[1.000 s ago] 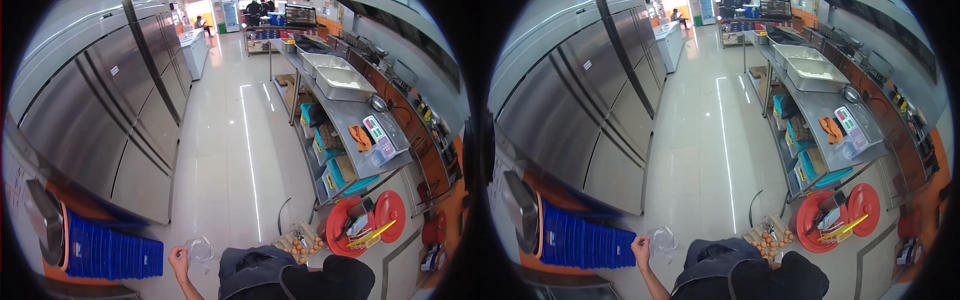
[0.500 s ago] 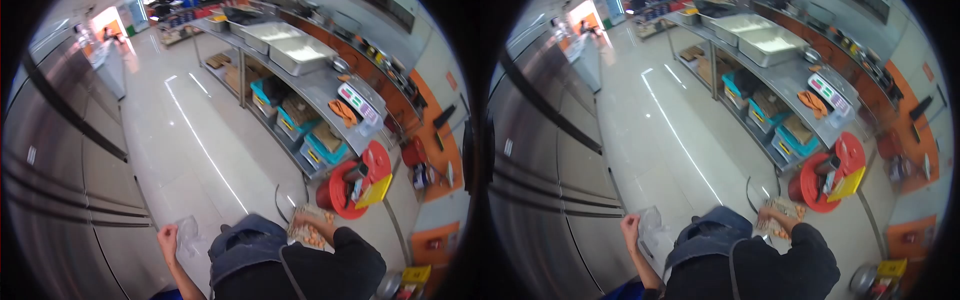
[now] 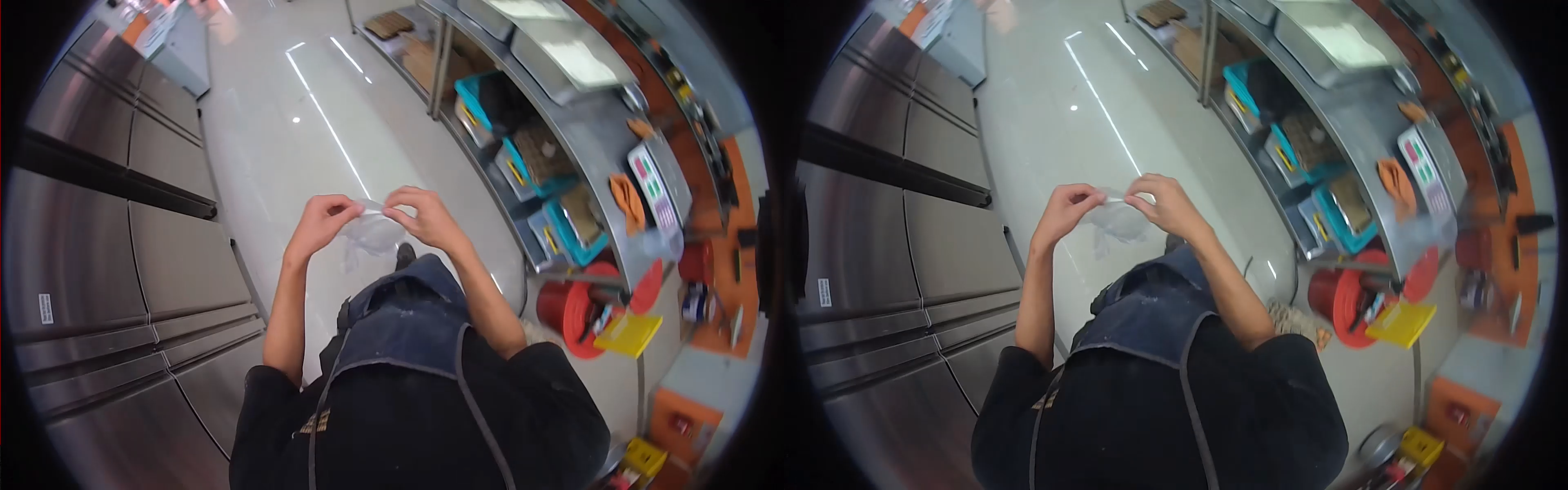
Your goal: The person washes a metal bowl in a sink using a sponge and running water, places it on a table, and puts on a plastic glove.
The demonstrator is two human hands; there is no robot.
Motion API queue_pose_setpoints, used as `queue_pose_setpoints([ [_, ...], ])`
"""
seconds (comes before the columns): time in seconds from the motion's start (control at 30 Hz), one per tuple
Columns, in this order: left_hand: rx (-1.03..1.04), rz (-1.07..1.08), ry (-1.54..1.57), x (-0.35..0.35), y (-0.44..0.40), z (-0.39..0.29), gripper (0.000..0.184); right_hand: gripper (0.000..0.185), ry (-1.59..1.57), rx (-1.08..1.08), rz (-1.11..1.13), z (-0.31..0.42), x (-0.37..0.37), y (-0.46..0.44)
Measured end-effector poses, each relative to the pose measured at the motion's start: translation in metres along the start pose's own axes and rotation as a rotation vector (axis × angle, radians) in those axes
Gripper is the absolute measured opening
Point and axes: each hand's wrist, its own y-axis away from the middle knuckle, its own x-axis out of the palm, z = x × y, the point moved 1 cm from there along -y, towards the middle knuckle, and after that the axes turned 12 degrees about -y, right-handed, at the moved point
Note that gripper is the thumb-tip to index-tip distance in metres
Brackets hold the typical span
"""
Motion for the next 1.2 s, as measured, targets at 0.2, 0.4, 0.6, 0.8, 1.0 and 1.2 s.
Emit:
queue_pose_setpoints([
  [0.2,0.004,0.003,0.109,-0.041,-0.094,-0.009,0.015,0.016,-0.212,0.306,0.006,-0.029,-0.044,-0.104],
  [0.4,-0.003,0.037,0.128,-0.086,-0.176,0.019,0.016,0.023,-0.222,0.38,-0.033,-0.082,-0.069,-0.193],
  [0.6,0.256,-0.631,-0.451,-0.123,-0.245,0.042,0.019,0.028,-0.26,0.335,-0.048,-0.122,-0.061,-0.272],
  [0.8,0.007,-0.264,0.172,-0.114,-0.289,0.075,0.024,0.023,-0.432,0.519,-0.239,-0.171,-0.002,-0.332],
  [1.0,-0.26,-0.2,0.316,-0.153,-0.332,0.104,0.026,0.023,-0.581,0.681,-0.239,-0.18,0.006,-0.375],
  [1.2,-0.213,-0.384,0.086,-0.173,-0.365,0.124,0.026,0.021,-0.51,0.588,-0.198,-0.208,0.011,-0.399],
])
